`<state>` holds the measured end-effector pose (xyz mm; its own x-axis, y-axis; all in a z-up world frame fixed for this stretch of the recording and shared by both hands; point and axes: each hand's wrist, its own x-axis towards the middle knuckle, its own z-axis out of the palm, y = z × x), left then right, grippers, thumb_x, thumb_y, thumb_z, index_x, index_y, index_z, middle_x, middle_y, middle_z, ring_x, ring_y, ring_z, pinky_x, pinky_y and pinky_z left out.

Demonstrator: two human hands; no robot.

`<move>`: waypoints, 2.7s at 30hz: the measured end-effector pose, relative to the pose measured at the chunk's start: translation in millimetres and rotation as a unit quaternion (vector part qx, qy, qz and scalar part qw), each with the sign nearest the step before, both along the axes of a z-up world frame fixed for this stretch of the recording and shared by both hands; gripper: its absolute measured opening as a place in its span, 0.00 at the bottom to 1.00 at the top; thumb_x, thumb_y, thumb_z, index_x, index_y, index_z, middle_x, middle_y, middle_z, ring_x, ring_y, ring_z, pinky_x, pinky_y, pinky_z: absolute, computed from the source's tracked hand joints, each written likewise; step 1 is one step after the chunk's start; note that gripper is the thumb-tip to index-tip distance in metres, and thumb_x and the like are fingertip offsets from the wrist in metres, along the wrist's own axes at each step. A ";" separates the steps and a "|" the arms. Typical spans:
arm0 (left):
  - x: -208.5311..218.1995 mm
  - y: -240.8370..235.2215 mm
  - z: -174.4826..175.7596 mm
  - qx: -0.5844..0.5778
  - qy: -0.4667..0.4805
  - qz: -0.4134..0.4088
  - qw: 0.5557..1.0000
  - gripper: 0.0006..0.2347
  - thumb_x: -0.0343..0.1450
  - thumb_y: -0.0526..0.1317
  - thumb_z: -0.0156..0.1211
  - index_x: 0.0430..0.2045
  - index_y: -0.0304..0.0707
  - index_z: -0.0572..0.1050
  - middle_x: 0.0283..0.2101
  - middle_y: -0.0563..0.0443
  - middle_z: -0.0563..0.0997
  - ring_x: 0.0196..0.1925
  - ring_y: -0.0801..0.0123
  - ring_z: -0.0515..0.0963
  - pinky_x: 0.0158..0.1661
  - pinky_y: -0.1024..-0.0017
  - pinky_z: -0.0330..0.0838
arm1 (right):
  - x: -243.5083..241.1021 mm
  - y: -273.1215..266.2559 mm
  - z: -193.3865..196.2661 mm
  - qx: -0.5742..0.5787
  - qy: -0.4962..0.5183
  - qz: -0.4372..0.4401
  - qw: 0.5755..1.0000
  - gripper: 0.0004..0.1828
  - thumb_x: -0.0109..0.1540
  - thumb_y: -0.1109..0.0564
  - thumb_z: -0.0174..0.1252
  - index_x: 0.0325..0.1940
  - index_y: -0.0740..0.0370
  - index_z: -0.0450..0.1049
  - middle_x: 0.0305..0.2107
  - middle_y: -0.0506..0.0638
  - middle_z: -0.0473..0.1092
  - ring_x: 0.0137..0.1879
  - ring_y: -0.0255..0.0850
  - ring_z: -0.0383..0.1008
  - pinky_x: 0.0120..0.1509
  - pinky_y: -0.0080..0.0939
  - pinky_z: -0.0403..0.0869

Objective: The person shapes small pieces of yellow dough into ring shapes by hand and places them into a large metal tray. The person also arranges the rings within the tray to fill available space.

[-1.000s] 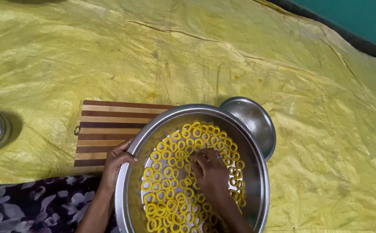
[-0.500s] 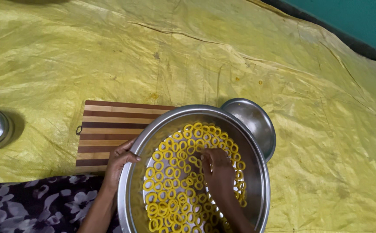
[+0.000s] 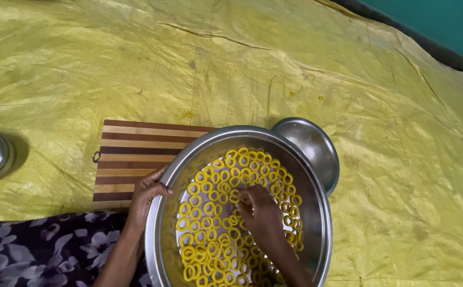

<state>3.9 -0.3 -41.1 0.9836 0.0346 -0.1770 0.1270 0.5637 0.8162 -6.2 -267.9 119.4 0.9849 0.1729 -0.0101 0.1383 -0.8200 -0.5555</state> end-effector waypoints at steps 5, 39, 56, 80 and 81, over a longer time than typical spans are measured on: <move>0.5 -0.5 -6.3 -0.015 0.002 0.005 1.000 0.29 0.59 0.30 0.59 0.60 0.22 0.72 0.39 0.46 0.85 0.29 0.79 0.76 0.37 0.80 0.71 | -6.5 -12.7 12.8 -0.049 -0.028 0.072 0.996 0.06 0.56 0.60 0.62 0.38 0.55 0.79 0.40 0.47 0.77 0.49 0.46 0.78 0.51 0.47 0.75; -0.7 -3.4 26.8 -0.077 0.002 -0.020 0.997 0.29 0.58 0.27 0.56 0.59 0.20 0.73 0.38 0.45 0.85 0.29 0.76 0.79 0.36 0.80 0.73 | -21.1 -7.2 12.1 -0.121 0.000 0.093 0.988 0.09 0.58 0.51 0.67 0.37 0.56 0.77 0.39 0.49 0.74 0.47 0.47 0.76 0.50 0.48 0.74; -1.6 -1.7 -2.2 -0.052 0.009 0.000 0.999 0.29 0.58 0.27 0.57 0.60 0.20 0.72 0.35 0.45 0.84 0.28 0.77 0.78 0.35 0.80 0.72 | -36.0 -39.3 6.5 -0.140 -0.023 0.082 0.986 0.13 0.53 0.56 0.66 0.42 0.54 0.79 0.43 0.48 0.74 0.51 0.51 0.75 0.49 0.51 0.74; 5.9 9.7 -55.9 0.056 0.001 0.005 0.998 0.28 0.62 0.34 0.57 0.62 0.24 0.72 0.34 0.40 0.85 0.28 0.73 0.79 0.38 0.75 0.74 | -28.7 -38.9 7.9 -0.068 -0.004 0.010 0.998 0.05 0.59 0.55 0.63 0.39 0.53 0.82 0.38 0.47 0.75 0.44 0.45 0.78 0.45 0.47 0.77; 6.3 10.5 -59.9 0.053 0.006 0.007 0.999 0.29 0.62 0.33 0.57 0.61 0.24 0.72 0.34 0.39 0.86 0.28 0.72 0.80 0.38 0.74 0.74 | -31.2 -41.1 4.8 -0.068 -0.006 0.024 0.997 0.06 0.59 0.55 0.64 0.39 0.53 0.82 0.39 0.47 0.75 0.44 0.46 0.78 0.45 0.47 0.76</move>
